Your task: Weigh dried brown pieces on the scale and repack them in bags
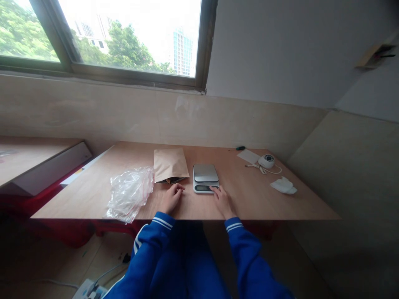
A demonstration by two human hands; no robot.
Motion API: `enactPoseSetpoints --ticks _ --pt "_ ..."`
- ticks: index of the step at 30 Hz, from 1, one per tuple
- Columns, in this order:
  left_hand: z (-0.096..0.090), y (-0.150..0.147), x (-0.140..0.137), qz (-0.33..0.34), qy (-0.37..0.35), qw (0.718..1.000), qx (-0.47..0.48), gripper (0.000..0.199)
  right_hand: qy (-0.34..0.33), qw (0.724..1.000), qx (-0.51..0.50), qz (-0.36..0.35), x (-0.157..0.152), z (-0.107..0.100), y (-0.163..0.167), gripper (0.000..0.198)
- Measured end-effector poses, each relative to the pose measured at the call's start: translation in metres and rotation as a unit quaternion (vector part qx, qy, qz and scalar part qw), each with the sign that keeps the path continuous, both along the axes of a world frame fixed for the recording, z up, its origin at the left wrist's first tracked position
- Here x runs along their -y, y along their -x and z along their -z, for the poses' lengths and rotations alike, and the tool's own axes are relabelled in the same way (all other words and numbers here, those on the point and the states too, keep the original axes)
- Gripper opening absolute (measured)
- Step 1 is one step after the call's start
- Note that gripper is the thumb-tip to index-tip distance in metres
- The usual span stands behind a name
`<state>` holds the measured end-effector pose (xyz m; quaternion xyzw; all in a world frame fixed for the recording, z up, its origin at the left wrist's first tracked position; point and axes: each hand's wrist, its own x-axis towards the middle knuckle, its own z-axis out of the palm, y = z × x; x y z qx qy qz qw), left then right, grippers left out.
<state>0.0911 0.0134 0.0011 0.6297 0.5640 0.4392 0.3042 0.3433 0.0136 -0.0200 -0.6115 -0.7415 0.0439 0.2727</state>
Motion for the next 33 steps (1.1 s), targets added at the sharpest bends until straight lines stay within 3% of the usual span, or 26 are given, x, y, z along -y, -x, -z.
enactPoseSetpoints --ticks 13,16,19,23,26,33 --pt "-0.003 0.000 0.001 0.003 0.005 1.000 -0.004 0.018 0.005 0.999 0.037 0.016 0.001 -0.021 0.014 0.033" --pt "-0.001 0.000 0.000 0.000 0.004 1.000 -0.004 0.019 -0.009 1.000 -0.012 0.001 0.003 -0.016 0.011 0.037" --pt "0.000 0.000 -0.001 0.000 0.003 1.000 -0.004 0.019 -0.034 0.994 -0.098 0.045 0.002 -0.008 0.003 0.040" --pt "0.000 0.001 0.000 -0.001 0.006 1.000 -0.009 0.019 -0.077 0.938 -0.299 0.159 -0.007 0.003 -0.012 0.036" --pt "-0.001 0.001 0.001 0.000 0.011 1.000 -0.012 0.019 -0.077 0.908 -0.355 0.211 -0.010 0.009 -0.020 0.033" --pt "-0.004 -0.001 0.003 -0.005 0.013 1.000 -0.015 0.019 -0.035 0.925 -0.344 0.154 -0.005 0.004 -0.017 0.025"
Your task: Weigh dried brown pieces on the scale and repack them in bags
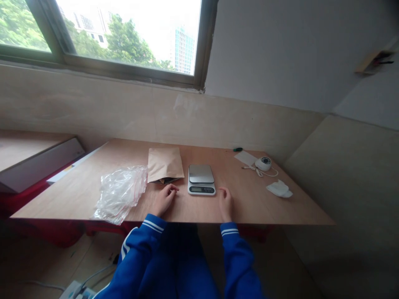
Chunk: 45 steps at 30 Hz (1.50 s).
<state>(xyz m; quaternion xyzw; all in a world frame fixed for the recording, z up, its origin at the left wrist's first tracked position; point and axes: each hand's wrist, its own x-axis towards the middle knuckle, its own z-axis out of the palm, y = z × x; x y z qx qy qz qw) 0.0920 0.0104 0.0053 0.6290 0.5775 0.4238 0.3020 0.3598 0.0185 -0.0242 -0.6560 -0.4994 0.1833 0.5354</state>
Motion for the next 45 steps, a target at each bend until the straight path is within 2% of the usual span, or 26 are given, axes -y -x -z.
enactPoseSetpoints --ticks 7,10,14,19,27,29,31,34,36,38,40,45 --pt "-0.004 -0.001 0.003 -0.004 -0.003 1.000 -0.004 0.019 0.000 0.999 0.018 -0.032 0.005 -0.008 0.003 0.025" --pt "-0.005 -0.001 0.003 -0.005 -0.002 1.000 -0.013 0.019 -0.010 0.994 0.078 -0.072 0.005 -0.009 0.006 0.029" --pt "-0.003 -0.001 0.001 -0.009 0.000 1.000 -0.014 0.019 0.017 0.972 0.197 -0.123 0.007 -0.008 0.014 0.035" --pt "0.003 0.000 -0.001 -0.007 -0.008 1.000 -0.006 0.019 0.035 0.944 0.301 -0.132 0.009 -0.008 0.023 0.036" --pt "0.015 0.003 -0.007 0.007 -0.015 1.000 -0.009 0.019 0.044 0.916 0.371 -0.147 0.005 -0.028 0.025 0.032" --pt "0.015 0.003 -0.007 0.003 -0.013 1.000 -0.011 0.019 0.028 0.918 0.360 -0.162 0.005 -0.025 0.023 0.033" --pt "0.013 0.004 -0.006 0.002 -0.011 1.000 -0.016 0.019 0.014 0.934 0.319 -0.161 0.003 -0.019 0.020 0.036" --pt "0.011 0.003 -0.005 0.007 -0.013 1.000 -0.018 0.020 -0.003 0.979 0.173 -0.110 -0.002 -0.008 0.013 0.034" --pt "0.010 0.003 -0.004 0.008 -0.014 1.000 -0.017 0.019 -0.012 0.997 0.060 -0.055 -0.006 -0.003 0.006 0.031" --pt "0.010 0.003 -0.004 0.008 -0.017 1.000 -0.017 0.019 -0.014 1.000 -0.004 -0.010 -0.010 0.001 -0.001 0.029" --pt "0.010 0.003 -0.004 0.007 -0.020 1.000 -0.018 0.019 -0.011 1.000 -0.020 0.012 -0.011 0.003 -0.007 0.030" --pt "0.012 0.003 -0.005 0.008 -0.022 1.000 -0.017 0.019 -0.004 0.999 -0.028 -0.023 -0.008 0.001 -0.007 0.026"
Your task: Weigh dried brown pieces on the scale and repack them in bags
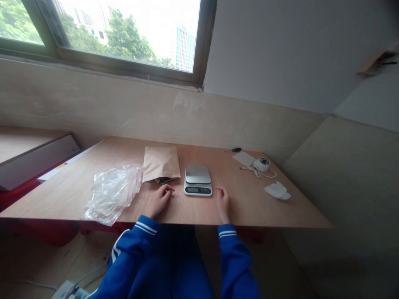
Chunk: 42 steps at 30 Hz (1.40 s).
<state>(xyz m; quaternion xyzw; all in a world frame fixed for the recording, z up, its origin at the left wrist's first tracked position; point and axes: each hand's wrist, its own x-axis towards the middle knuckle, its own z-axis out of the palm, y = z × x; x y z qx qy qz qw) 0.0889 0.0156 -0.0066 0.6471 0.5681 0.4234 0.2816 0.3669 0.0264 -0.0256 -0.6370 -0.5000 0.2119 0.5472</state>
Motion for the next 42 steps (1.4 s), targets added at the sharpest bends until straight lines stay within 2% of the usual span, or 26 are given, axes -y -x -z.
enactPoseSetpoints --ticks 18,21,24,27,32,42 --pt "-0.009 -0.003 0.005 -0.010 0.019 1.000 0.000 0.021 0.005 0.999 0.017 -0.031 0.001 -0.002 0.006 0.023" --pt "-0.010 -0.004 0.006 -0.049 0.038 0.995 0.074 0.025 0.001 0.999 0.015 -0.032 0.001 -0.002 0.006 0.022" --pt "-0.009 -0.005 0.005 -0.150 0.039 0.979 0.132 0.028 -0.003 0.999 0.012 -0.032 0.001 -0.002 0.006 0.021" --pt "-0.009 -0.006 0.004 -0.234 0.033 0.962 0.135 0.031 -0.008 1.000 0.010 -0.028 0.001 -0.001 0.005 0.021" --pt "-0.014 -0.008 0.003 -0.262 0.036 0.958 0.110 0.035 -0.014 1.000 0.009 -0.021 0.002 -0.001 0.005 0.021" --pt "-0.011 -0.004 -0.005 -0.282 0.075 0.948 0.125 0.024 -0.008 1.000 0.015 -0.016 0.003 -0.004 0.007 0.023"
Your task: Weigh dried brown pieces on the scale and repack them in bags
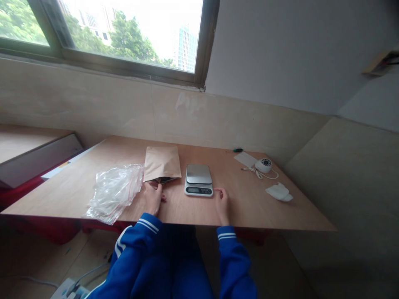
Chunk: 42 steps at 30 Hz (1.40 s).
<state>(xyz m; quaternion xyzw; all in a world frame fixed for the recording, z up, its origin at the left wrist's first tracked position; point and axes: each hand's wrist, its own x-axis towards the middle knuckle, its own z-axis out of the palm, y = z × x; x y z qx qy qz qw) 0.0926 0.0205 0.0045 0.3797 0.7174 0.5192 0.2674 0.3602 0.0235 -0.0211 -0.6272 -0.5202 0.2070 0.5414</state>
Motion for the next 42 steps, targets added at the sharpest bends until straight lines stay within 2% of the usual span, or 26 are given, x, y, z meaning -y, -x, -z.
enactPoseSetpoints --ticks 12,23,29,32,39,42 --pt "-0.003 -0.002 0.002 0.013 -0.008 1.000 -0.006 0.033 -0.001 1.000 0.006 -0.010 0.001 0.000 -0.001 0.023" --pt "-0.005 -0.003 0.003 0.021 0.014 0.999 -0.038 0.016 0.005 1.000 0.009 -0.013 0.001 -0.002 0.000 0.023" --pt "-0.005 -0.003 0.000 0.015 0.028 0.998 -0.054 0.037 0.005 1.000 0.004 -0.009 0.001 -0.002 0.001 0.023" --pt "-0.006 -0.004 -0.003 0.007 0.037 0.997 -0.066 0.041 0.005 1.000 0.001 -0.009 0.001 -0.002 0.001 0.022" --pt "-0.005 -0.004 -0.008 -0.011 0.033 0.996 -0.085 0.021 -0.001 1.000 -0.001 -0.013 0.000 0.000 0.000 0.021" --pt "-0.004 -0.004 -0.008 -0.019 0.023 0.995 -0.097 0.021 -0.003 1.000 -0.001 -0.011 0.000 0.000 0.000 0.020"
